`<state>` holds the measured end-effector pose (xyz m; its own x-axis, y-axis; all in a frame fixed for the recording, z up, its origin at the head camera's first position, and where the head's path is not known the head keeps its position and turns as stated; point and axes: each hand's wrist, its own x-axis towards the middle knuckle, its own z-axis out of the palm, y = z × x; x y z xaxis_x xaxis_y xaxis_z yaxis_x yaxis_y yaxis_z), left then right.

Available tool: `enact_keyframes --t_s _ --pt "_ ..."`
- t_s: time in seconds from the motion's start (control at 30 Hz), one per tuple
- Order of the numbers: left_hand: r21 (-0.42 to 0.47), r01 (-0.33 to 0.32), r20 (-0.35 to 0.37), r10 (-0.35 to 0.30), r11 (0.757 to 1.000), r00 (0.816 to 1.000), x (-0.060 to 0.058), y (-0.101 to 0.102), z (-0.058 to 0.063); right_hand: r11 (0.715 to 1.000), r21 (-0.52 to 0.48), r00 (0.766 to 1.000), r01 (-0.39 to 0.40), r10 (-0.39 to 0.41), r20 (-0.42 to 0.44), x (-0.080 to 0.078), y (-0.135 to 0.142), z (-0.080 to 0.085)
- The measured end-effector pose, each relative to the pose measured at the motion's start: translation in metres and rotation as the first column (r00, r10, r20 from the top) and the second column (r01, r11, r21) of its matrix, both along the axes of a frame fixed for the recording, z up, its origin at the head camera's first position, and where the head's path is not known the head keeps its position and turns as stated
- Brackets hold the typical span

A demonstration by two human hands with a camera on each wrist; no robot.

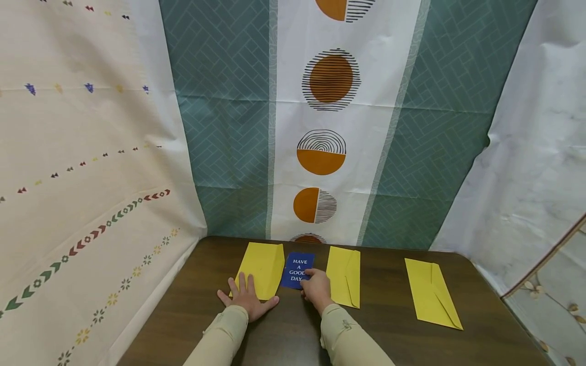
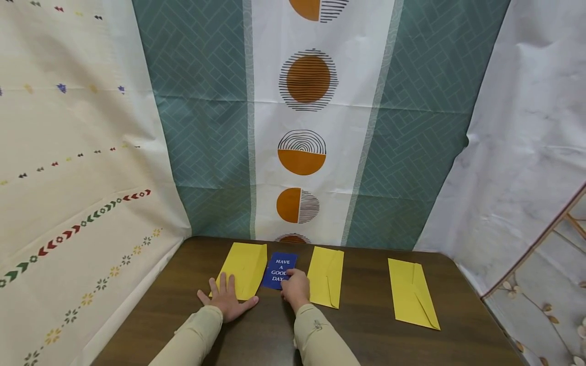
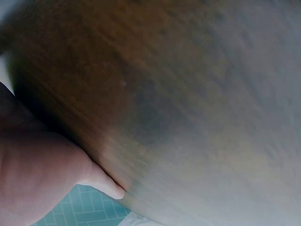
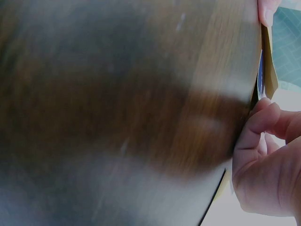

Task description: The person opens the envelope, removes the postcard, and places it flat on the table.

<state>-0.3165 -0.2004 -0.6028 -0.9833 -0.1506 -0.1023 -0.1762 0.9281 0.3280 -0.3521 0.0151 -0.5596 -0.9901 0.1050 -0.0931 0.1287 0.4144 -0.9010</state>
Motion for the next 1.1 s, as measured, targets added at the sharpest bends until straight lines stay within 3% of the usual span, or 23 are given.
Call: enact_keyframes --t_s 0.23,0.43,0.8,0.97,1.1 --pt "0.007 0.002 0.006 -0.002 1.000 1.000 0.0006 0.0023 0.0058 0.984 0.154 0.996 -0.090 0.091 0.002 0.0021 -0.0072 0.0030" --pt "0.015 0.004 -0.012 -0.004 1.000 1.000 0.0005 0.0047 0.0054 0.937 0.324 0.990 -0.133 0.144 -0.010 0.0021 -0.0100 0.0047" --pt "0.019 0.007 -0.012 -0.007 1.000 1.000 -0.0010 0.0062 0.0066 0.867 0.476 0.980 -0.148 0.192 -0.045 0.0045 -0.0089 0.0043" --pt "0.018 0.009 -0.016 -0.009 1.000 1.000 -0.0013 0.0020 0.0027 0.868 0.470 0.977 -0.160 0.208 -0.052 0.0041 -0.0084 -0.0001" --pt "0.009 0.007 -0.005 -0.007 1.000 1.000 0.0002 -0.0018 0.0008 0.900 0.396 0.972 -0.183 0.225 -0.062 0.0041 -0.0050 -0.0032"
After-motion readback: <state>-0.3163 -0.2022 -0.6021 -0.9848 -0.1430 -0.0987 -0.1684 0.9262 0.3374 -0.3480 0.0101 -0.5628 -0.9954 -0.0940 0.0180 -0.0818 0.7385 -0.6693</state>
